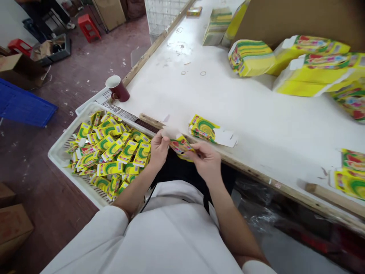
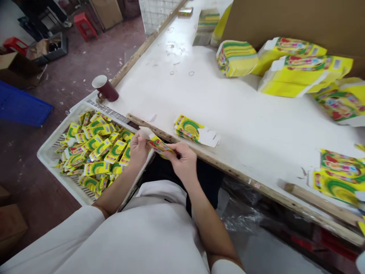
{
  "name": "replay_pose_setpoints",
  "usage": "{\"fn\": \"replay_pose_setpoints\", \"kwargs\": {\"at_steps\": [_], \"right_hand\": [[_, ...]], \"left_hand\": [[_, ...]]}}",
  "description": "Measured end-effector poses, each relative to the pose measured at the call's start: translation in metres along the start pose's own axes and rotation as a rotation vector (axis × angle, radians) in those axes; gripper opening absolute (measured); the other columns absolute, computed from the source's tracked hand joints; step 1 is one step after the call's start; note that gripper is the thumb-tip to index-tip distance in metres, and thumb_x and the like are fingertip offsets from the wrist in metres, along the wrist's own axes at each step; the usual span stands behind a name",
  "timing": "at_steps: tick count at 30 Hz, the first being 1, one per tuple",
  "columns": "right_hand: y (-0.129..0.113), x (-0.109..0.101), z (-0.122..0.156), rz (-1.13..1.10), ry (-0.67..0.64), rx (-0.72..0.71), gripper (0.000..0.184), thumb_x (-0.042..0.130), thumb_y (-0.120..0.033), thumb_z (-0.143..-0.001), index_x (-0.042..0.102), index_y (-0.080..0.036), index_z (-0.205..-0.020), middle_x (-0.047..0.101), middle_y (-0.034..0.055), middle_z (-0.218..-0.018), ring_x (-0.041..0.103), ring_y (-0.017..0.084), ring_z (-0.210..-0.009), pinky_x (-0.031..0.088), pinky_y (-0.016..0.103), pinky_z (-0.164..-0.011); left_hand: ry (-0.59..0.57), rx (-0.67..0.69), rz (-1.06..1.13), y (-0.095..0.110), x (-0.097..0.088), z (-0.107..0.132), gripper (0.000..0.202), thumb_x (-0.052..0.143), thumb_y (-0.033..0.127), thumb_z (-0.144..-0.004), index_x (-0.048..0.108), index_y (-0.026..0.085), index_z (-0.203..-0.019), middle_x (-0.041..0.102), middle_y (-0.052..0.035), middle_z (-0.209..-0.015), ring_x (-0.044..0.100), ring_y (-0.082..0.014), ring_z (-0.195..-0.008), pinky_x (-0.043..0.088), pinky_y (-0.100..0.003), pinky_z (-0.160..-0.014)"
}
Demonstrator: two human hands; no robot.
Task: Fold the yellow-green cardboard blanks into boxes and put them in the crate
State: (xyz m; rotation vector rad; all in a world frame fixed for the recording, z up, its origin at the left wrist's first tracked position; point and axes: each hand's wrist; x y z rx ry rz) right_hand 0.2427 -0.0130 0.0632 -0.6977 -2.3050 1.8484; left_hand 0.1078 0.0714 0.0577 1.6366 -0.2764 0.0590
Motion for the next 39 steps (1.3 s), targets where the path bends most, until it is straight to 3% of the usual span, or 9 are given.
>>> {"fn": "replay_pose_setpoints", "kwargs": {"at_steps": [4,7,10,12,17,24,28,35,39], "right_hand": [[0.000,-0.034,-0.006,0.239,0.142,-0.174,0.014,0.069,-0.022,-0.085,0.078,-0.033,-0.086,0.064,-0.0006,-0.070,0.059,0.017,-0.065,0.047,0.033,-0.060],[0.001,-0.039,-0.004,0.371,0.075,-0.343,0.026,0.066,-0.017,-0.087,0.078,-0.040,-0.092,0.067,-0.0007,-0.072,0.059,0.019,-0.068,0.046,0.036,-0.066],[0.001,-0.032,0.000,0.385,-0.111,-0.448,0.032,0.064,-0.017,-0.089,0.074,-0.046,-0.099,0.070,-0.0019,-0.079,0.061,0.020,-0.074,0.048,0.040,-0.076],[0.000,-0.026,0.003,0.388,-0.120,-0.433,0.032,0.067,-0.021,-0.088,0.071,-0.047,-0.107,0.071,-0.0001,-0.096,0.064,0.023,-0.090,0.048,0.046,-0.091],[0.007,-0.012,0.008,0.022,0.097,-0.090,0.062,0.067,-0.043,-0.086,0.044,-0.033,-0.142,0.052,0.0101,-0.141,0.048,0.032,-0.134,0.040,0.056,-0.111],[0.014,0.002,0.002,-0.790,-0.321,0.533,0.059,0.066,-0.061,-0.081,0.056,-0.034,-0.133,0.062,0.0042,-0.136,0.057,0.029,-0.126,0.049,0.050,-0.106],[0.008,0.000,0.000,-0.958,-0.341,0.575,0.068,0.058,-0.081,-0.072,0.064,-0.039,-0.125,0.062,0.0018,-0.137,0.053,0.033,-0.131,0.047,0.057,-0.106],[0.019,0.003,0.001,-0.808,-0.385,0.592,0.059,0.071,-0.055,-0.080,0.059,-0.032,-0.132,0.062,0.0040,-0.137,0.056,0.027,-0.130,0.042,0.049,-0.113],[0.026,0.004,0.000,-0.653,-0.281,0.489,0.071,0.066,-0.065,-0.080,0.053,-0.026,-0.138,0.062,0.0100,-0.138,0.059,0.030,-0.127,0.043,0.050,-0.112]], "left_hand": [[-0.125,0.101,-0.198,0.037,-0.024,-0.007,0.038,0.057,0.055,-0.090,0.073,0.020,-0.088,0.074,-0.0040,-0.076,0.071,-0.0186,-0.073,0.055,-0.032,-0.074],[-0.307,0.266,-0.491,0.061,-0.026,-0.009,0.049,0.064,0.060,-0.083,0.069,0.021,-0.112,0.073,-0.0105,-0.111,0.067,-0.0279,-0.108,0.050,-0.041,-0.097],[-0.625,0.223,-0.825,0.060,-0.015,-0.004,0.087,0.084,0.056,-0.060,0.053,0.020,-0.132,0.063,-0.0157,-0.129,0.057,-0.0362,-0.123,0.045,-0.048,-0.103],[-0.734,0.099,-0.932,0.047,-0.007,0.000,0.076,0.084,0.042,-0.063,0.052,0.020,-0.129,0.066,-0.0137,-0.118,0.064,-0.0336,-0.111,0.052,-0.044,-0.093],[-0.602,0.114,-0.970,0.021,-0.004,0.013,0.065,0.076,0.030,-0.070,0.046,0.021,-0.127,0.064,-0.0107,-0.119,0.065,-0.0295,-0.109,0.052,-0.040,-0.092],[-0.665,0.275,-0.920,0.021,-0.007,0.022,0.080,0.070,0.028,-0.077,0.027,0.025,-0.145,0.055,-0.0107,-0.132,0.062,-0.0268,-0.116,0.053,-0.037,-0.091],[-0.676,0.290,-0.879,0.021,-0.008,0.019,0.084,0.070,0.024,-0.075,0.024,0.026,-0.146,0.051,-0.0111,-0.137,0.058,-0.0273,-0.121,0.052,-0.038,-0.095],[-0.785,0.365,-0.896,0.016,-0.007,0.023,0.079,0.065,0.013,-0.071,0.032,0.021,-0.142,0.055,-0.0123,-0.125,0.059,-0.0283,-0.113,0.052,-0.040,-0.090],[-0.699,0.380,-0.851,0.010,-0.009,0.022,0.066,0.064,0.012,-0.071,0.039,0.024,-0.130,0.057,-0.0084,-0.119,0.061,-0.0244,-0.106,0.052,-0.036,-0.086]]}}
Point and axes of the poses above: each hand's wrist, its own z-axis away from the middle knuckle, its own x-axis out of the palm, y = z × x
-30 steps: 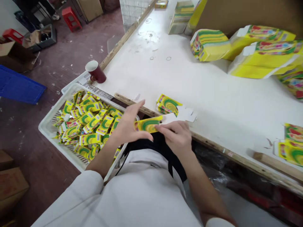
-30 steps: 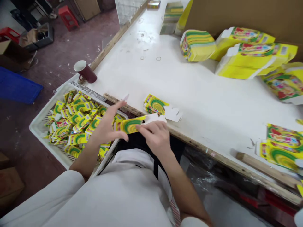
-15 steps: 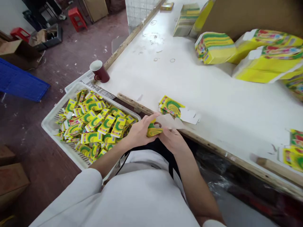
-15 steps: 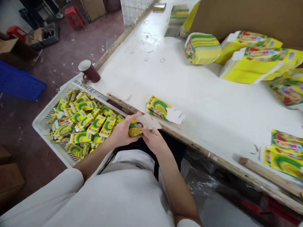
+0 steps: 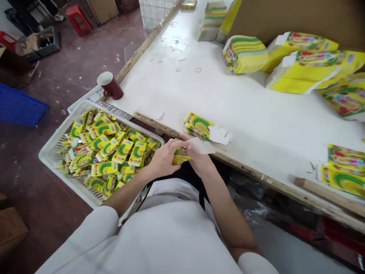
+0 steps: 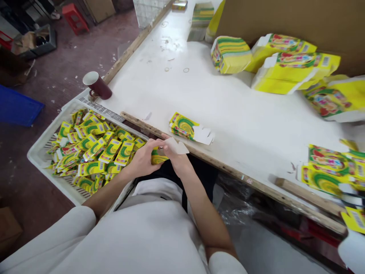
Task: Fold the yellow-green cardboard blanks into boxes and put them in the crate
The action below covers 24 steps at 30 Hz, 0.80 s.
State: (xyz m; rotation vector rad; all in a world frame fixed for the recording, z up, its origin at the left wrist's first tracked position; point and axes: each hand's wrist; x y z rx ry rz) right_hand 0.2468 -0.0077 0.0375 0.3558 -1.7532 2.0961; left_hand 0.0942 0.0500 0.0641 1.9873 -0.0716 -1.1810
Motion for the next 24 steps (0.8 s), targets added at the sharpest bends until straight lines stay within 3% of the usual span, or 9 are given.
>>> {"fn": "replay_pose_setpoints", "kwargs": {"at_steps": [3,6,9,11,13,16,18,20,24], "right_hand": [[0.000,0.005,0.006,0.234,-0.026,-0.207,0.080,0.059,-0.064,-0.085,0.034,-0.027,-0.152,0.048,0.0099,-0.152,0.047,0.028,-0.140,0.039,0.047,-0.117],[-0.003,0.011,0.014,0.630,-0.023,-0.395,0.059,0.057,-0.038,-0.094,0.039,-0.031,-0.150,0.038,0.0046,-0.159,0.039,0.024,-0.145,0.036,0.043,-0.119],[-0.007,0.009,0.016,0.823,0.089,-0.533,0.044,0.049,-0.016,-0.094,0.060,-0.033,-0.134,0.058,0.0042,-0.144,0.058,0.022,-0.130,0.049,0.041,-0.109],[-0.009,0.005,0.014,0.827,0.158,-0.593,0.043,0.049,-0.011,-0.091,0.066,-0.032,-0.125,0.067,0.0042,-0.130,0.066,0.021,-0.119,0.055,0.039,-0.102],[-0.010,0.002,0.012,0.842,0.117,-0.615,0.044,0.052,-0.012,-0.090,0.064,-0.031,-0.128,0.065,0.0058,-0.133,0.063,0.022,-0.122,0.054,0.041,-0.103],[-0.008,0.001,0.011,0.939,-0.060,-0.580,0.044,0.058,-0.021,-0.092,0.059,-0.028,-0.135,0.043,0.0091,-0.155,0.047,0.027,-0.140,0.046,0.045,-0.111],[-0.008,0.000,0.010,0.981,-0.096,-0.544,0.037,0.058,-0.025,-0.093,0.063,-0.026,-0.130,0.036,0.0094,-0.160,0.043,0.028,-0.142,0.046,0.045,-0.112],[-0.011,-0.004,0.008,0.987,-0.109,-0.519,0.029,0.056,-0.027,-0.095,0.069,-0.025,-0.121,0.042,0.0106,-0.156,0.048,0.028,-0.139,0.047,0.043,-0.110],[-0.028,-0.014,0.007,0.995,-0.271,-0.443,0.024,0.061,-0.029,-0.092,0.073,-0.024,-0.112,0.056,0.0120,-0.142,0.058,0.027,-0.128,0.049,0.043,-0.107]], "left_hand": [[-0.005,-0.040,0.055,-0.008,0.005,-0.002,0.063,0.065,0.016,-0.070,0.038,0.022,-0.127,0.058,-0.0077,-0.113,0.063,-0.0235,-0.100,0.053,-0.034,-0.080],[0.022,0.001,0.055,-0.015,0.011,-0.004,0.058,0.066,0.018,-0.071,0.039,0.021,-0.123,0.051,-0.0102,-0.118,0.060,-0.0245,-0.106,0.054,-0.037,-0.085],[0.102,-0.004,0.009,-0.014,0.010,-0.005,0.061,0.068,0.018,-0.069,0.037,0.020,-0.122,0.043,-0.0130,-0.123,0.058,-0.0242,-0.107,0.054,-0.037,-0.085],[0.134,-0.050,-0.015,-0.009,0.004,-0.005,0.063,0.069,0.018,-0.068,0.038,0.018,-0.123,0.047,-0.0115,-0.116,0.058,-0.0238,-0.103,0.054,-0.037,-0.083],[0.148,-0.065,-0.053,-0.005,-0.004,-0.005,0.059,0.069,0.015,-0.068,0.042,0.019,-0.119,0.052,-0.0096,-0.110,0.058,-0.0248,-0.103,0.053,-0.039,-0.087],[0.117,-0.041,-0.098,-0.004,-0.014,-0.003,0.057,0.071,0.018,-0.070,0.046,0.018,-0.120,0.059,-0.0101,-0.110,0.060,-0.0262,-0.104,0.052,-0.040,-0.090],[0.080,-0.051,-0.092,-0.005,-0.020,-0.003,0.061,0.071,0.020,-0.070,0.045,0.018,-0.125,0.062,-0.0109,-0.114,0.063,-0.0263,-0.106,0.052,-0.040,-0.091],[0.032,-0.097,-0.052,-0.006,-0.024,-0.003,0.068,0.071,0.020,-0.069,0.042,0.019,-0.131,0.065,-0.0095,-0.116,0.065,-0.0248,-0.105,0.052,-0.037,-0.091],[-0.088,-0.152,-0.002,-0.003,-0.028,-0.003,0.078,0.072,0.020,-0.066,0.039,0.021,-0.136,0.068,-0.0065,-0.116,0.068,-0.0242,-0.102,0.054,-0.036,-0.089]]}}
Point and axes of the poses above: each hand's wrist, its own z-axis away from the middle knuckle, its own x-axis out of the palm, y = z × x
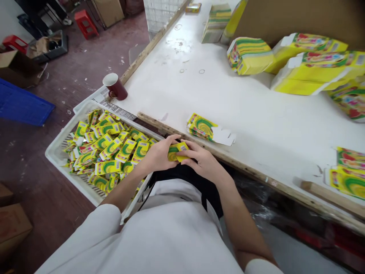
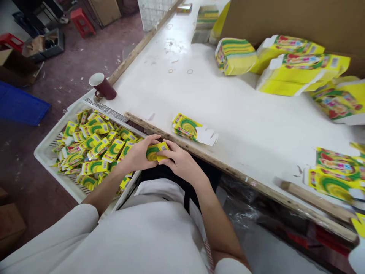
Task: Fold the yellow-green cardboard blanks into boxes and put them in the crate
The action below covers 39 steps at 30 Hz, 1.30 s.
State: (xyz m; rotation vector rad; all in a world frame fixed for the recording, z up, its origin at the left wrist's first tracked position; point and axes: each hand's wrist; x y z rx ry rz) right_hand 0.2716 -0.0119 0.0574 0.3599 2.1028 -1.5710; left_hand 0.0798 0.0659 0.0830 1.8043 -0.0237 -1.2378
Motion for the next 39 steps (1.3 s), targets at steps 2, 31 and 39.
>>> {"fn": "replay_pose_setpoints", "kwargs": {"at_steps": [2,31,39], "right_hand": [[-0.002,-0.003,-0.002,-0.010,-0.021,0.022,0.023,0.064,-0.027,-0.090,0.073,-0.025,-0.111,0.057,0.0117,-0.140,0.058,0.027,-0.127,0.048,0.044,-0.107],[0.027,-0.007,-0.005,-0.196,0.734,0.324,0.050,0.077,-0.032,-0.073,0.046,-0.025,-0.112,0.056,-0.0035,-0.080,0.060,0.017,-0.075,0.053,0.033,-0.073],[-0.035,0.051,-0.007,-0.667,0.387,0.239,0.054,0.078,-0.043,-0.075,0.049,-0.028,-0.118,0.062,0.0018,-0.097,0.061,0.017,-0.086,0.054,0.030,-0.073]], "left_hand": [[0.007,0.017,-0.027,0.001,0.001,0.000,0.076,0.071,0.019,-0.066,0.041,0.020,-0.136,0.068,-0.0087,-0.119,0.067,-0.0257,-0.106,0.053,-0.038,-0.091],[0.074,-0.130,0.622,-0.015,0.021,0.002,0.095,0.079,0.061,-0.066,0.038,0.025,-0.143,0.060,-0.0169,-0.134,0.060,-0.0290,-0.122,0.050,-0.045,-0.097],[0.630,-0.202,0.999,0.024,0.040,-0.036,0.062,0.026,0.077,-0.088,0.055,0.024,-0.100,0.058,-0.0032,-0.080,0.063,-0.0172,-0.077,0.056,-0.035,-0.077]]}}
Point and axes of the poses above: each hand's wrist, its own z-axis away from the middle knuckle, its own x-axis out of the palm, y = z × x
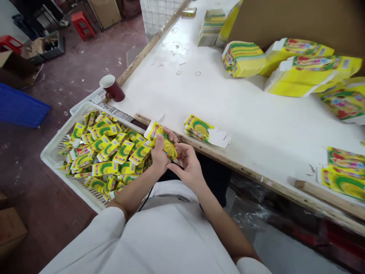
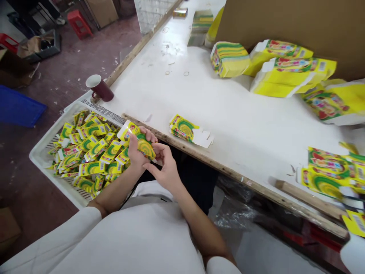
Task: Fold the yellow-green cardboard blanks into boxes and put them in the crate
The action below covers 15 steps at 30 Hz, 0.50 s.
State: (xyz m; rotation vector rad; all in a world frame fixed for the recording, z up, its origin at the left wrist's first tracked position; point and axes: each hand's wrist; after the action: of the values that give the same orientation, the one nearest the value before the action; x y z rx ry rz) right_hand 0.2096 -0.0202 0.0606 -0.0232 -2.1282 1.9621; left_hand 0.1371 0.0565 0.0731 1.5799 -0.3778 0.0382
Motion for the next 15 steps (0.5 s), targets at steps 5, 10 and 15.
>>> {"fn": "replay_pose_setpoints", "kwargs": {"at_steps": [5,10,15], "right_hand": [[0.009,-0.009,-0.012,-0.012,0.100,0.046,0.045,0.080,-0.038,-0.073,0.059,-0.027,-0.111,0.067,0.0005,-0.095,0.063,0.017,-0.081,0.054,0.033,-0.077],[0.007,-0.036,-0.018,0.000,0.184,0.024,0.017,0.078,-0.036,-0.075,0.070,-0.025,-0.084,0.071,-0.0007,-0.079,0.066,0.019,-0.072,0.055,0.035,-0.069],[-0.010,-0.056,-0.014,0.490,0.222,-0.235,0.011,0.069,-0.029,-0.086,0.078,-0.032,-0.091,0.075,0.0012,-0.084,0.067,0.022,-0.081,0.055,0.043,-0.080]], "left_hand": [[-0.026,-0.056,0.044,-0.007,-0.011,0.000,0.070,0.047,0.085,-0.075,0.058,0.023,-0.105,0.062,-0.0040,-0.090,0.064,-0.0172,-0.084,0.056,-0.033,-0.079],[-0.016,-0.110,-0.014,-0.016,-0.029,0.003,0.042,0.076,0.059,-0.073,0.070,0.021,-0.089,0.073,-0.0015,-0.085,0.069,-0.0186,-0.082,0.056,-0.034,-0.080],[-0.297,-0.057,-0.179,0.024,-0.059,-0.014,0.074,0.055,0.079,-0.076,0.068,0.020,-0.118,0.072,-0.0126,-0.117,0.065,-0.0309,-0.116,0.049,-0.044,-0.101]]}}
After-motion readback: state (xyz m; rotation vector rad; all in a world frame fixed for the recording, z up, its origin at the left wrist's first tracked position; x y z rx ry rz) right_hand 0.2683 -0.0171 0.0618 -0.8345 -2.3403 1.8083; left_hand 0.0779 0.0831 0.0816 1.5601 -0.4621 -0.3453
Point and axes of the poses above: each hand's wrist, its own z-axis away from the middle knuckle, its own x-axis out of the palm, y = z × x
